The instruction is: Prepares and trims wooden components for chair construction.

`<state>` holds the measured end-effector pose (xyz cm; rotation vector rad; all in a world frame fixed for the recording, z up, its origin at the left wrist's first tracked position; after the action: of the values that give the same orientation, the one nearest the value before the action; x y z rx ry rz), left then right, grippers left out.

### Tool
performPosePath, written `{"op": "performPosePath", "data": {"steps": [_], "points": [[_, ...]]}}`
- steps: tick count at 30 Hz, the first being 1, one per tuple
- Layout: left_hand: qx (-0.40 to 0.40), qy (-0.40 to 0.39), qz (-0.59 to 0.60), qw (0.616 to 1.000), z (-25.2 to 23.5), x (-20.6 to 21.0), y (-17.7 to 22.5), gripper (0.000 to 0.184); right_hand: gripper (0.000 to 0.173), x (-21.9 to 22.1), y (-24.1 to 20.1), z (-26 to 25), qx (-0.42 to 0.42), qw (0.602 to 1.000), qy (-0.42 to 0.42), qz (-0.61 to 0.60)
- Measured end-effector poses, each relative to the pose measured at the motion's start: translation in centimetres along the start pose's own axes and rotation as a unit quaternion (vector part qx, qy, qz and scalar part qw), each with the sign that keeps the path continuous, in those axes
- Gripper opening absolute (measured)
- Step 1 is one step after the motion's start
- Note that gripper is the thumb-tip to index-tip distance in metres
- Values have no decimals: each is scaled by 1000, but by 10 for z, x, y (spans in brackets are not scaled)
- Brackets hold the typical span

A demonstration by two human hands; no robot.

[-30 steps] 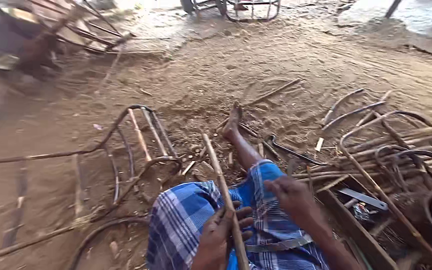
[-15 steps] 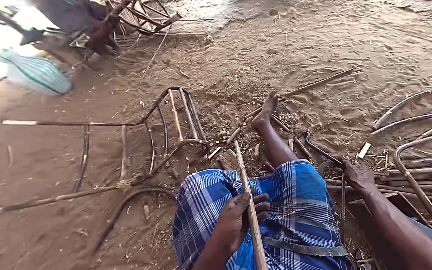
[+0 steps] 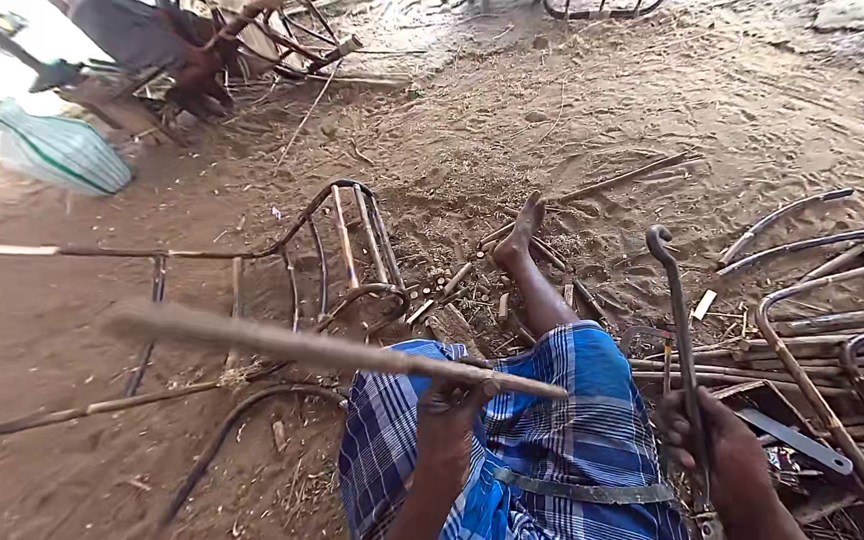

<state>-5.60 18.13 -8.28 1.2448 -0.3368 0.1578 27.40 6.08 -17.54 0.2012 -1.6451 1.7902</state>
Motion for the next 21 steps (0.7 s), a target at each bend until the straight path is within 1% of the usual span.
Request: {"op": "performPosePath", "data": {"steps": [2, 4, 6, 8, 9, 10, 11, 12, 13, 14, 15, 16, 17, 18, 19, 20, 21], "points": [[93, -3, -62, 994, 4, 12, 12, 28, 51, 42, 1, 32, 19, 999, -24, -9], [161, -22, -115, 980, 11, 29, 20, 30, 50, 88, 9, 48, 58, 994, -57, -77], [203, -88, -142, 965, 19, 47, 19, 27, 52, 125, 17, 45, 86, 986, -70, -122], [215, -148, -164, 951, 27, 64, 11, 20, 47, 147, 25, 29, 93, 984, -60, -139], [203, -175, -174, 948, 29, 70, 6, 16, 40, 154, 29, 19, 93, 986, -49, -127], [177, -198, -182, 947, 29, 72, 2, 17, 34, 160, 30, 9, 88, 989, -37, -111], [122, -221, -182, 950, 28, 68, -1, 23, 31, 165, 30, 0, 80, 992, -28, -91], [36, -247, -152, 956, 29, 62, -5, 33, 30, 169, 29, -6, 73, 995, -27, -68], [-75, -273, -92, 955, 34, 55, -10, 47, 29, 174, 26, -11, 66, 996, -32, -42], [-173, -286, -50, 941, 42, 47, -15, 62, 28, 178, 21, -16, 59, 997, -43, -15], [-239, -288, -50, 926, 54, 40, -19, 80, 28, 183, 13, -20, 52, 997, -55, 13], [-265, -293, -85, 915, 68, 38, -21, 86, 29, 187, 4, -25, 48, 995, -69, 49], [-260, -304, -128, 908, 81, 38, -20, 73, 29, 192, -6, -30, 43, 992, -83, 87], [-254, -322, -158, 898, 90, 39, -21, 54, 28, 197, -14, -33, 38, 988, -99, 116], [-236, -313, -183, 902, 93, 38, -22, 42, 25, 200, -21, -35, 35, 983, -118, 135], [-212, -273, -192, 919, 91, 35, -25, 34, 20, 201, -29, -34, 34, 979, -142, 142], [-188, -217, -198, 937, 86, 29, -28, 31, 23, 201, -38, -31, 36, 974, -168, 148]]}}
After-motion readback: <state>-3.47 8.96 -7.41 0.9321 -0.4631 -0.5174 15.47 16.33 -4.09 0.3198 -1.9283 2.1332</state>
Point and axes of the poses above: each hand's wrist, its own z-axis away from the middle knuckle, its own x-axis out of the palm, y = z × x, the point moved 8 cm from there along -z, towards the middle knuckle, and after that the axes turned 13 degrees about -x, right-handed, at the moved point
